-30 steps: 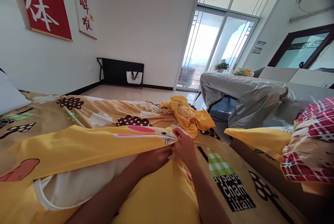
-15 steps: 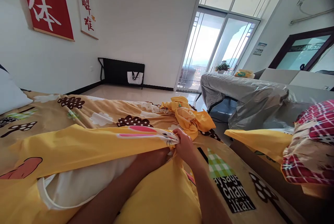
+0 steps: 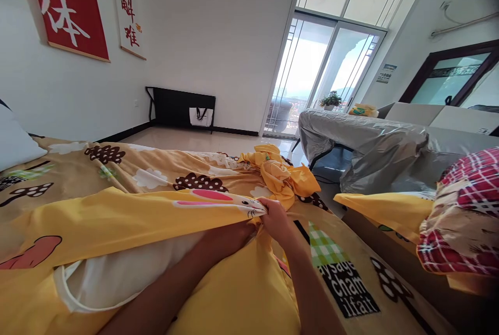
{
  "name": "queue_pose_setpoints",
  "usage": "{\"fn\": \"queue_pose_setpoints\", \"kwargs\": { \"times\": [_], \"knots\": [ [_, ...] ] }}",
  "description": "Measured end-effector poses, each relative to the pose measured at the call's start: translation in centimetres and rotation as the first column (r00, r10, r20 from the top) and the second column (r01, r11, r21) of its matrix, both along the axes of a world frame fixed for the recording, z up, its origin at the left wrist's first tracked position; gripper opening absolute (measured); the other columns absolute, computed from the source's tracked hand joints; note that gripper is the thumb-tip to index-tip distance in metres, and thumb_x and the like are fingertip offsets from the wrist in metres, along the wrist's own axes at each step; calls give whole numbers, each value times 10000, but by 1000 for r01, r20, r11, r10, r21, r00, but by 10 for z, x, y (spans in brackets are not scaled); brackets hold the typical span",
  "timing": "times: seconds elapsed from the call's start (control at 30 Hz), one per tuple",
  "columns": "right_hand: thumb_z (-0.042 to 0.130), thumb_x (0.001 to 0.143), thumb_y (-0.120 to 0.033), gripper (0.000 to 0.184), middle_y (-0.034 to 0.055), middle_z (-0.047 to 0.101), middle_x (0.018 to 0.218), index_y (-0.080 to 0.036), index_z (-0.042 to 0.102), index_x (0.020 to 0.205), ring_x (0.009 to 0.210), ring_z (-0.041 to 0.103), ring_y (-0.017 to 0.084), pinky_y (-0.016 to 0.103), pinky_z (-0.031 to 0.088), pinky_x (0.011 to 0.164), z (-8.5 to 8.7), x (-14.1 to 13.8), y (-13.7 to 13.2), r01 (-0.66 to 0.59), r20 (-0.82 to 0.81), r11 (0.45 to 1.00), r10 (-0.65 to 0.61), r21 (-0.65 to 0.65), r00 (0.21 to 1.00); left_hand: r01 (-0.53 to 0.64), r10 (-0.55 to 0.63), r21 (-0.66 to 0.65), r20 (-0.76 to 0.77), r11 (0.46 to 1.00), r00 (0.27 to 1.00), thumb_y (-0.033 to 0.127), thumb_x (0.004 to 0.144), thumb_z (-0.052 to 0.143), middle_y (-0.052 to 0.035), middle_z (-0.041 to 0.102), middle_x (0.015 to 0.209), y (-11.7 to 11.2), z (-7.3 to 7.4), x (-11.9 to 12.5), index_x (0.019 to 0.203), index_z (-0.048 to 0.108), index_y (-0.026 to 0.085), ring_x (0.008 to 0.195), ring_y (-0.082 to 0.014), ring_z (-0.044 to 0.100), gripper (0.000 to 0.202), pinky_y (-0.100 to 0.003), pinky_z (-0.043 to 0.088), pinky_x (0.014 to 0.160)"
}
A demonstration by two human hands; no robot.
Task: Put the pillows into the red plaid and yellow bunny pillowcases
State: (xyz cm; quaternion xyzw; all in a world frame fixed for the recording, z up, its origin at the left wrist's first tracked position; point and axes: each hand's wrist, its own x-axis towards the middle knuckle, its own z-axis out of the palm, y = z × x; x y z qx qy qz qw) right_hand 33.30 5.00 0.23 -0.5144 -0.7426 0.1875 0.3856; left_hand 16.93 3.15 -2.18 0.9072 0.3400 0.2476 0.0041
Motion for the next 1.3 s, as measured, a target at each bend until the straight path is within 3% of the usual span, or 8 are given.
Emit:
{"fn": "queue_pose_setpoints", "kwargs": {
  "times": [0.17, 0.3, 0.43, 0.5, 0.6, 0.8, 0.93, 1.3],
  "knots": [
    [416, 620, -145, 197, 2, 603, 643, -161, 609, 656, 653, 504, 153, 235, 371, 617, -5, 1, 6, -13, -47, 999, 10, -46, 999, -60, 79, 149, -122, 987, 989, 314, 961, 411, -48, 557, 1360, 5, -6, 2, 1212, 595, 226, 1247, -236, 497, 323, -390, 286, 1150],
    [462, 582, -93, 306, 22, 657, 724, -145, 668, 803, 713, 553, 173, 239, 383, 647, -2, 4, 2, -3, -24, 997, 1, -77, 1000, -78, 96, 214, -73, 974, 993, 386, 974, 388, -27, 511, 1416, 6, -12, 0, 1350, 490, 277, 1279, -229, 480, 404, -381, 266, 1161],
    [445, 595, -6, 457, 66, 706, 882, -158, 690, 950, 832, 596, 193, 242, 375, 707, 3, 1, -6, 144, 181, 988, -131, -59, 975, -45, 55, 208, -47, 977, 997, 389, 972, 383, -19, 482, 1445, 4, -14, -1, 1421, 408, 280, 1314, -242, 451, 463, -383, 286, 1156],
    [439, 637, 3, 407, 89, 703, 871, -152, 696, 910, 826, 592, 199, 246, 359, 692, 5, -2, -9, 238, 284, 971, -224, -16, 932, -22, 38, 223, -65, 974, 997, 337, 975, 366, -34, 467, 1456, 2, -13, -2, 1419, 414, 247, 1335, -254, 426, 455, -398, 279, 1161],
    [440, 679, -4, 324, 100, 684, 850, -148, 692, 820, 788, 570, 190, 248, 337, 668, 7, -6, -12, 255, 325, 967, -247, 21, 913, -28, 47, 232, -75, 972, 996, 323, 968, 381, -49, 475, 1449, 1, -11, -2, 1382, 460, 234, 1336, -261, 426, 431, -404, 282, 1161],
    [431, 670, 8, 350, 75, 680, 873, -167, 682, 839, 803, 563, 173, 235, 333, 675, 5, -6, -13, 227, 286, 973, -229, 38, 931, -19, 50, 294, -96, 956, 994, 321, 973, 395, -52, 504, 1424, 2, -8, -2, 1333, 506, 222, 1312, -246, 456, 390, -391, 296, 1157],
    [436, 657, -3, 378, 75, 692, 923, -183, 688, 875, 857, 572, 183, 240, 342, 708, 3, -6, -11, 214, 253, 977, -213, 23, 944, 22, 34, 438, -119, 899, 992, 276, 980, 379, -54, 560, 1369, 4, -11, -3, 1350, 486, 180, 1259, -212, 513, 397, -328, 362, 1108],
    [402, 593, -50, 273, 31, 660, 706, -164, 630, 690, 675, 535, 154, 227, 311, 610, 2, -7, -5, 105, 80, 994, -108, 43, 991, 122, -17, 495, -211, 860, 977, 259, 980, 404, -37, 561, 1367, 10, -14, -2, 1327, 496, 159, 1305, -146, 456, 373, -253, 337, 1110]
  ]
}}
